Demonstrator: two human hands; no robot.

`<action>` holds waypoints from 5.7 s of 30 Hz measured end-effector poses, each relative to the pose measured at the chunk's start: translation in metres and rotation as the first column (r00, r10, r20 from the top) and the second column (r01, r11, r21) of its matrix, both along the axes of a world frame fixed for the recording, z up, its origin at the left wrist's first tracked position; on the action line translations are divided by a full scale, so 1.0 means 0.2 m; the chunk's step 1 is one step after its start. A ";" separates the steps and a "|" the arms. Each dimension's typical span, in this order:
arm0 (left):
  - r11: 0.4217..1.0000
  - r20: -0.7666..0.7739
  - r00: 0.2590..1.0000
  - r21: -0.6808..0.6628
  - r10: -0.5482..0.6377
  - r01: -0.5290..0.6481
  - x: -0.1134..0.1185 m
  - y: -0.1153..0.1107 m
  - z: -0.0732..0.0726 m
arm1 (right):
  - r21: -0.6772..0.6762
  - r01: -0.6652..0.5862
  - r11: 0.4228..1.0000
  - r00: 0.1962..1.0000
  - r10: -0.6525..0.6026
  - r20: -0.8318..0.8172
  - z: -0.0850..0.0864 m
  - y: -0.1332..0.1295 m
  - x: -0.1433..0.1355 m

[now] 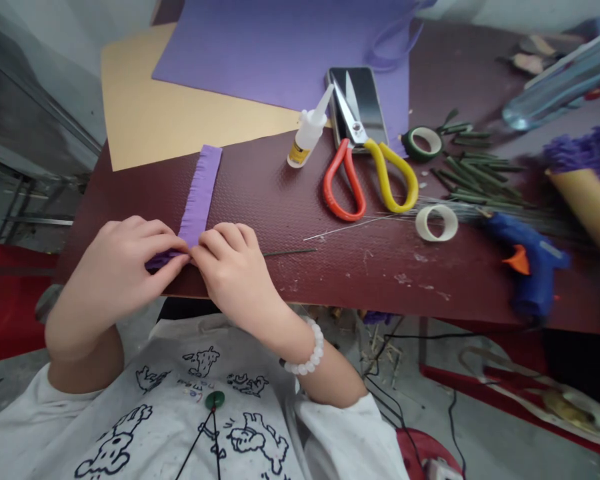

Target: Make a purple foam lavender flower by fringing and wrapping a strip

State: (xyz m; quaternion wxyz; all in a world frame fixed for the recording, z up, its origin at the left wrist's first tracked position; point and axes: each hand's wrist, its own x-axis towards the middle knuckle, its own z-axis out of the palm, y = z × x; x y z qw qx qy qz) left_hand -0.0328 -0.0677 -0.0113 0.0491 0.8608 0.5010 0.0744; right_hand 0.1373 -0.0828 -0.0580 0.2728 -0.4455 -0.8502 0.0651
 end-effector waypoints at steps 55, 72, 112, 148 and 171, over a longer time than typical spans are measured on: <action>0.997 -0.063 0.998 0.067 -0.021 0.025 -0.04 -0.05 -0.01 | -0.212 0.014 0.977 1.000 -0.020 -0.025 0.10 0.01 0.02; 0.963 0.048 0.962 0.032 -0.269 0.268 -0.04 -0.08 -0.02 | -0.151 0.091 0.984 0.938 -0.034 0.344 0.16 0.10 0.00; 0.965 0.045 0.974 -0.135 -0.220 0.224 0.06 -0.07 0.02 | -0.267 0.085 0.960 0.978 -0.132 -0.164 0.04 -0.15 0.08; 0.986 0.013 0.988 0.072 -0.152 0.150 0.07 -0.08 -0.01 | -0.046 0.257 0.965 0.952 -0.261 -0.158 -0.01 -0.18 0.05; 0.936 -0.035 0.983 0.302 -0.179 0.181 0.09 -0.12 -0.07 | -0.184 0.163 0.969 0.982 -0.177 -0.064 0.03 -0.08 0.06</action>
